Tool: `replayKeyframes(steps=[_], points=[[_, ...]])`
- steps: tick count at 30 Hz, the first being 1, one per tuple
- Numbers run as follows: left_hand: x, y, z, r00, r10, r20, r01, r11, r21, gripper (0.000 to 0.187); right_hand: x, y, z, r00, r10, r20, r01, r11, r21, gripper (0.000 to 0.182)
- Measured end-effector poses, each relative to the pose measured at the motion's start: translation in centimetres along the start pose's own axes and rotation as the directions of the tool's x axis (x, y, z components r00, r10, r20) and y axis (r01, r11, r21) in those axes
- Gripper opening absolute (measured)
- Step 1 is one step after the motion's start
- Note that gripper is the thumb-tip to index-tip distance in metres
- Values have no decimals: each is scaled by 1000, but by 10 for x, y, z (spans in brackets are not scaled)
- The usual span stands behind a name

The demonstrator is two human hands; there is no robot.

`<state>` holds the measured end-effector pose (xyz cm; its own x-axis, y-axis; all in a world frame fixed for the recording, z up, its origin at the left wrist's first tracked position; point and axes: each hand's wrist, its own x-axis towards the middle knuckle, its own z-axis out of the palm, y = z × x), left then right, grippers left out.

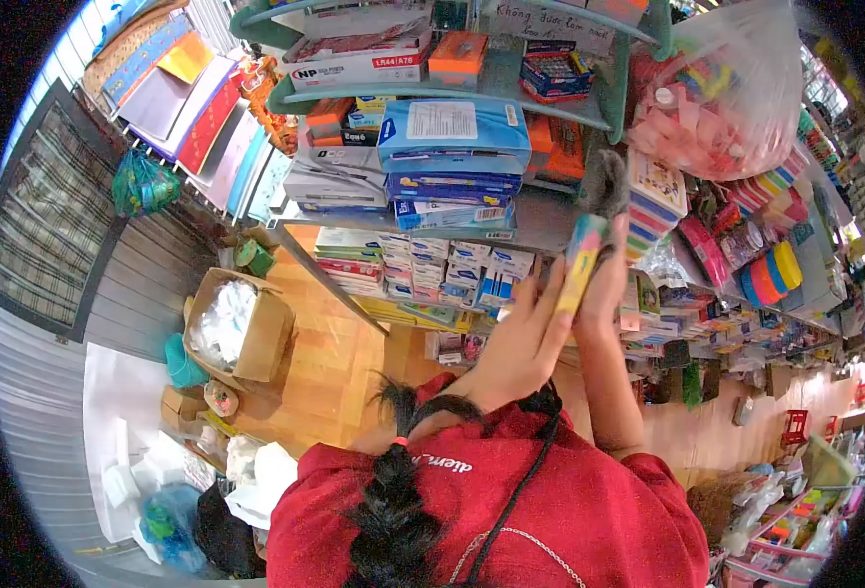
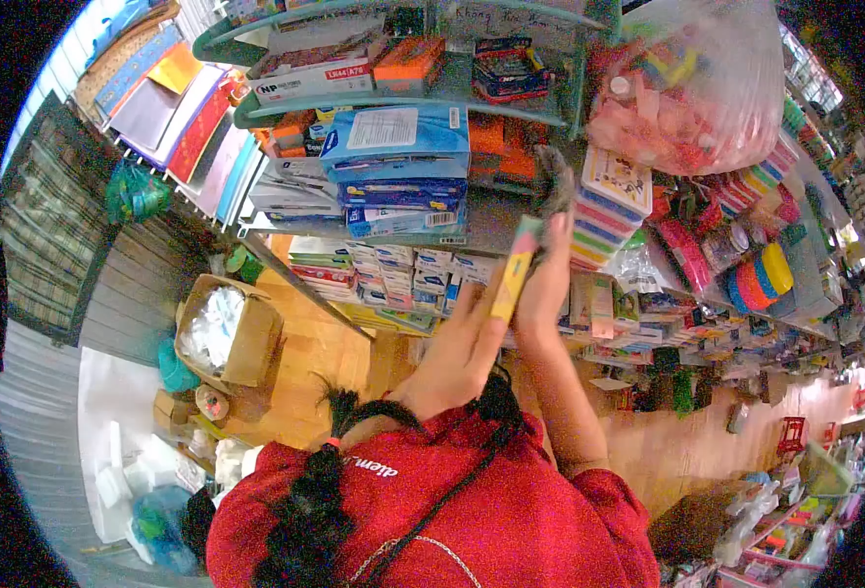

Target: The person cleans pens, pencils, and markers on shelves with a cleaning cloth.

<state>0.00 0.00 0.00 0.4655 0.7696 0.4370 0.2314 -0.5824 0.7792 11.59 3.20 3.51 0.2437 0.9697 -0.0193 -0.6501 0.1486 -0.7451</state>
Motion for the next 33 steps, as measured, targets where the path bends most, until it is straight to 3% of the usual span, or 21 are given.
replayKeyframes(steps=[2, 3, 5, 6, 7, 8, 9, 11, 13, 14, 17, 20, 21, 23, 24, 26, 29, 30, 31, 33], points=[[12, -2, -14, 998, -37, -51, 32, 995, -96, 55, -23, 36, -7, 985, -170, -31, 157, 956, -249, 53], [21, 1, -24, 996, -28, -83, 25, 999, -36, 54, -34, 54, -11, 966, -253, -47, 218, 902, -372, 54], [35, 7, -49, 991, -30, -129, 42, 994, 96, 53, -51, 69, -10, 998, -55, 9, 55, 998, -43, 54], [36, 12, -56, 990, 59, -131, -28, 972, 232, 52, -59, 75, -8, 998, 44, 36, -48, 992, 113, 53], [37, 10, -57, 989, 98, -114, -62, 956, 286, 54, -57, 76, -6, 994, 106, -25, -107, 993, -42, 53], [38, 8, -57, 986, 137, -93, -98, 937, 334, 55, -54, 70, -6, 993, 108, -52, -109, 994, -21, 55], [39, 5, -55, 982, 174, -68, -137, 916, 376, 56, -60, 45, 12, 971, 236, -37, -230, 965, 124, 61], [38, -3, -53, 964, 244, -102, -193, 913, 359, 57, -55, 26, 9, 998, 60, -11, -60, 998, -9, 68], [37, -8, -56, 949, 305, -77, -268, 912, 310, 54, -51, 18, -5, 997, 33, -68, -34, 999, -11, 71], [36, -8, -60, 958, 286, -30, -268, 925, 270, 55, -51, 14, -5, 984, -12, -177, 18, 999, 35, 71], [32, -13, -68, 948, 313, 60, -317, 911, 262, 54, -61, -5, -3, 987, -62, -147, 79, 991, 113, 60], [29, -12, -79, 943, 278, 185, -325, 890, 319, 58, -63, -12, -12, 959, -11, -282, -19, 995, -101, 46], [29, -11, -82, 940, 252, 230, -322, 878, 355, 60, -59, -10, -25, 970, -50, -238, -4, 975, -220, 41], [28, -15, -85, 936, 329, 122, -350, 851, 392, 63, -50, -1, -59, 985, -112, -128, 44, 896, -441, 32], [29, -16, -85, 931, 363, 26, -341, 844, 414, 65, -49, 1, -58, 982, -170, -83, 120, 898, -424, 32], [28, -15, -84, 885, 428, -183, -283, 807, 519, 78, -48, 7, -62, 967, -211, -145, 143, 915, -378, 33], [25, -38, -52, 793, 310, -525, -332, 942, 56, 87, -52, 16, -67, 950, -194, -243, 114, 944, -310, 32], [20, -41, -43, 848, 228, -478, -322, 939, -123, 90, -54, 18, -67, 946, -174, -273, 92, 954, -286, 32], [19, -42, -31, 834, 136, -535, -351, 879, -322, 87, -57, 19, -61, 955, -163, -249, 92, 958, -272, 41], [17, -40, -13, 809, -81, -583, -408, 637, -655, 80, -65, 20, -45, 970, -137, -202, 85, 965, -246, 63]])
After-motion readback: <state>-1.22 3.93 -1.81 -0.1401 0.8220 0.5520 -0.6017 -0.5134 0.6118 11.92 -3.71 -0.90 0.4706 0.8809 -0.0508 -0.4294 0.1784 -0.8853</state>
